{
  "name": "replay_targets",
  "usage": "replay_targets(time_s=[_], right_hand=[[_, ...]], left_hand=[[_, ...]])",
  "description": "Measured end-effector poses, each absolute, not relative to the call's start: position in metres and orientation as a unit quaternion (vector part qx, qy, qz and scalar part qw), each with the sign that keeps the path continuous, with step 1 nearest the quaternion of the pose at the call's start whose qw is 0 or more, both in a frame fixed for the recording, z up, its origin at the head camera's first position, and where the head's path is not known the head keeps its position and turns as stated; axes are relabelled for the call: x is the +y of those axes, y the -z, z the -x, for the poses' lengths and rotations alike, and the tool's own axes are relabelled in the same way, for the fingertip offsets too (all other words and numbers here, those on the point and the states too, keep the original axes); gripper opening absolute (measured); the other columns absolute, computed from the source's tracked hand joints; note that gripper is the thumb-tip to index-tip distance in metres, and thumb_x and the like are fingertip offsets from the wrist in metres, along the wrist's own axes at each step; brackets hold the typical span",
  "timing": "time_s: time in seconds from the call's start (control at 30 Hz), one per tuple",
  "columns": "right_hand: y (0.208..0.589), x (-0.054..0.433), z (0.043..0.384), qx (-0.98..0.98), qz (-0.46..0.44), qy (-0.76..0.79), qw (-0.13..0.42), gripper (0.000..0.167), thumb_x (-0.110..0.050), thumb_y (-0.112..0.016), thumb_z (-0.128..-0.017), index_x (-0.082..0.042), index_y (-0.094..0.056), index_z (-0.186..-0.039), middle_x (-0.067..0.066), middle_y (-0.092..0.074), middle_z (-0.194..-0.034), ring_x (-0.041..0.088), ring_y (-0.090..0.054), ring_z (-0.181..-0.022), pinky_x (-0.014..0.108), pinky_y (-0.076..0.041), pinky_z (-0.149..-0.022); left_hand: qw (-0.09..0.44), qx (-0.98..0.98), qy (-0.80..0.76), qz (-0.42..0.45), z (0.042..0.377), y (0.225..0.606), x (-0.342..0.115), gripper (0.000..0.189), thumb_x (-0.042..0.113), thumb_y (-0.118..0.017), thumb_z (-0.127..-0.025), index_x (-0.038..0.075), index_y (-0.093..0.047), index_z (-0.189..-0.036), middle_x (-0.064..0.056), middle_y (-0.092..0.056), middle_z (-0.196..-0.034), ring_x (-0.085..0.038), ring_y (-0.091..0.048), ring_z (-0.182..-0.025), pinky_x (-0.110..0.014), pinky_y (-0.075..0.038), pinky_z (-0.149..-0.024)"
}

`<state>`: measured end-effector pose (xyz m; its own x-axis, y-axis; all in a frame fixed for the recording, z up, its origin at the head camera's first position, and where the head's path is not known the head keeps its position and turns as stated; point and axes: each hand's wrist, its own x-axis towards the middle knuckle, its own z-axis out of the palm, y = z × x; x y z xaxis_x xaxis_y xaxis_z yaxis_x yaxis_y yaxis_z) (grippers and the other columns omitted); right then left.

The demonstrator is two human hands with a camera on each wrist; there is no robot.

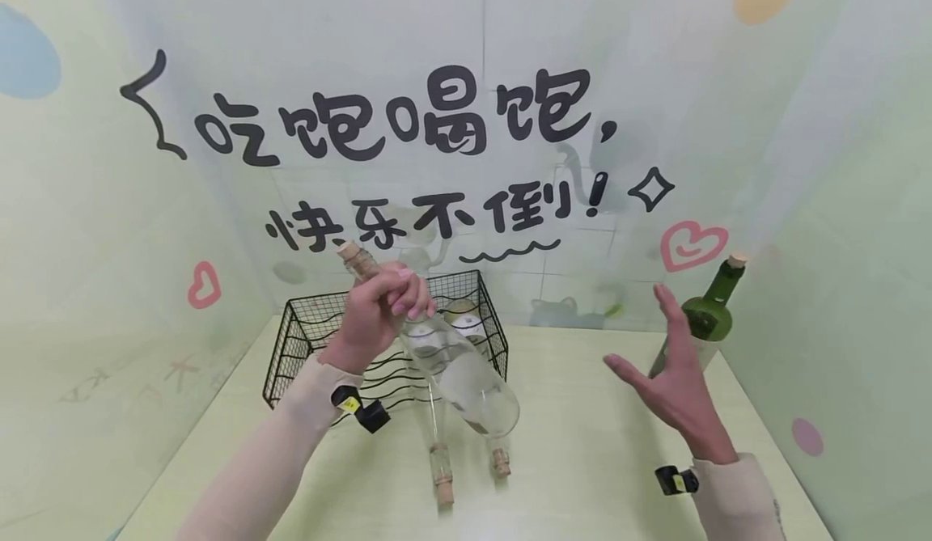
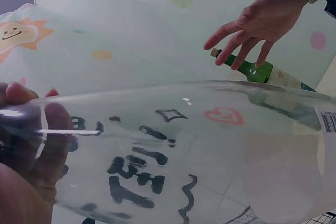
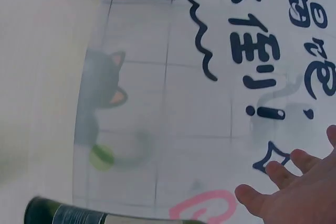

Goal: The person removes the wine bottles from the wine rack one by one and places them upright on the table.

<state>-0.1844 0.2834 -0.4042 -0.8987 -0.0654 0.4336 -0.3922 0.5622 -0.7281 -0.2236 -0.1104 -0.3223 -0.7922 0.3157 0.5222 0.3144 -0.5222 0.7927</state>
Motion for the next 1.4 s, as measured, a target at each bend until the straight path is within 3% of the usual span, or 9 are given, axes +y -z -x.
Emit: replay_targets(time_s=[0.13,0.4,0.63,0.87,1.07,1.2,1.4], right_hand=[[0.398,0.262,0.185,-0.86,-0.168,-0.455,0.159,0.105,-0.018,-0.078,-0.086,-0.038,-0.01,-0.164,0.007,-0.018,-0.172,0.042,-0.019,-0.155,0.078,-0.021,-0.114],[0.394,0.229,0.188,-0.852,-0.213,-0.463,0.117,0.104,-0.016,-0.079,-0.086,-0.04,-0.013,-0.163,0.004,-0.025,-0.17,0.038,-0.028,-0.153,0.074,-0.028,-0.113],[0.396,0.208,0.19,-0.835,-0.252,-0.482,0.083,0.1,-0.014,-0.076,-0.089,-0.037,-0.013,-0.163,0.009,-0.027,-0.169,0.044,-0.032,-0.151,0.074,-0.031,-0.112],[0.401,0.191,0.191,-0.828,-0.276,-0.485,0.057,0.096,-0.018,-0.074,-0.091,-0.036,-0.013,-0.164,0.016,-0.033,-0.165,0.047,-0.038,-0.147,0.075,-0.036,-0.108],[0.406,0.181,0.19,-0.838,-0.269,-0.475,0.024,0.091,-0.021,-0.073,-0.093,-0.035,-0.016,-0.163,0.02,-0.04,-0.161,0.047,-0.044,-0.143,0.073,-0.039,-0.108],[0.41,0.176,0.189,-0.847,-0.255,-0.466,0.001,0.089,-0.029,-0.074,-0.093,-0.032,-0.019,-0.163,0.02,-0.043,-0.159,0.046,-0.048,-0.141,0.067,-0.045,-0.107],[0.412,0.171,0.186,-0.856,-0.235,-0.461,-0.019,0.088,-0.033,-0.079,-0.089,-0.033,-0.027,-0.16,0.016,-0.054,-0.152,0.037,-0.061,-0.129,0.047,-0.054,-0.094]], left_hand=[[0.007,0.48,-0.814,-0.328,0.226,0.325,-0.102,0.04,0.002,-0.038,-0.093,0.016,-0.037,-0.055,0.006,-0.042,-0.05,-0.013,-0.047,-0.048,-0.032,-0.053,-0.06],[0.012,0.475,-0.807,-0.352,0.231,0.33,-0.083,0.04,0.002,-0.039,-0.093,0.016,-0.039,-0.055,0.005,-0.041,-0.049,-0.016,-0.045,-0.048,-0.033,-0.054,-0.059],[0.008,0.475,-0.804,-0.358,0.236,0.336,-0.067,0.04,0.002,-0.041,-0.093,0.012,-0.038,-0.054,-0.007,-0.03,-0.049,-0.02,-0.043,-0.047,-0.033,-0.055,-0.058],[0.024,0.457,-0.805,-0.377,0.238,0.34,-0.051,0.039,0.0,-0.039,-0.092,0.013,-0.035,-0.055,0.003,-0.037,-0.048,-0.014,-0.045,-0.046,-0.033,-0.052,-0.057],[0.029,0.449,-0.802,-0.394,0.239,0.341,-0.039,0.039,-0.001,-0.038,-0.092,0.012,-0.036,-0.055,0.003,-0.038,-0.049,-0.02,-0.042,-0.047,-0.032,-0.053,-0.059],[0.028,0.441,-0.797,-0.41,0.24,0.343,-0.031,0.039,-0.003,-0.037,-0.093,0.009,-0.032,-0.056,-0.002,-0.034,-0.049,-0.016,-0.044,-0.047,-0.031,-0.052,-0.059],[0.024,0.447,-0.795,-0.41,0.24,0.344,-0.024,0.039,-0.003,-0.039,-0.092,0.008,-0.03,-0.056,-0.006,-0.031,-0.049,-0.015,-0.045,-0.047,-0.033,-0.052,-0.057]])
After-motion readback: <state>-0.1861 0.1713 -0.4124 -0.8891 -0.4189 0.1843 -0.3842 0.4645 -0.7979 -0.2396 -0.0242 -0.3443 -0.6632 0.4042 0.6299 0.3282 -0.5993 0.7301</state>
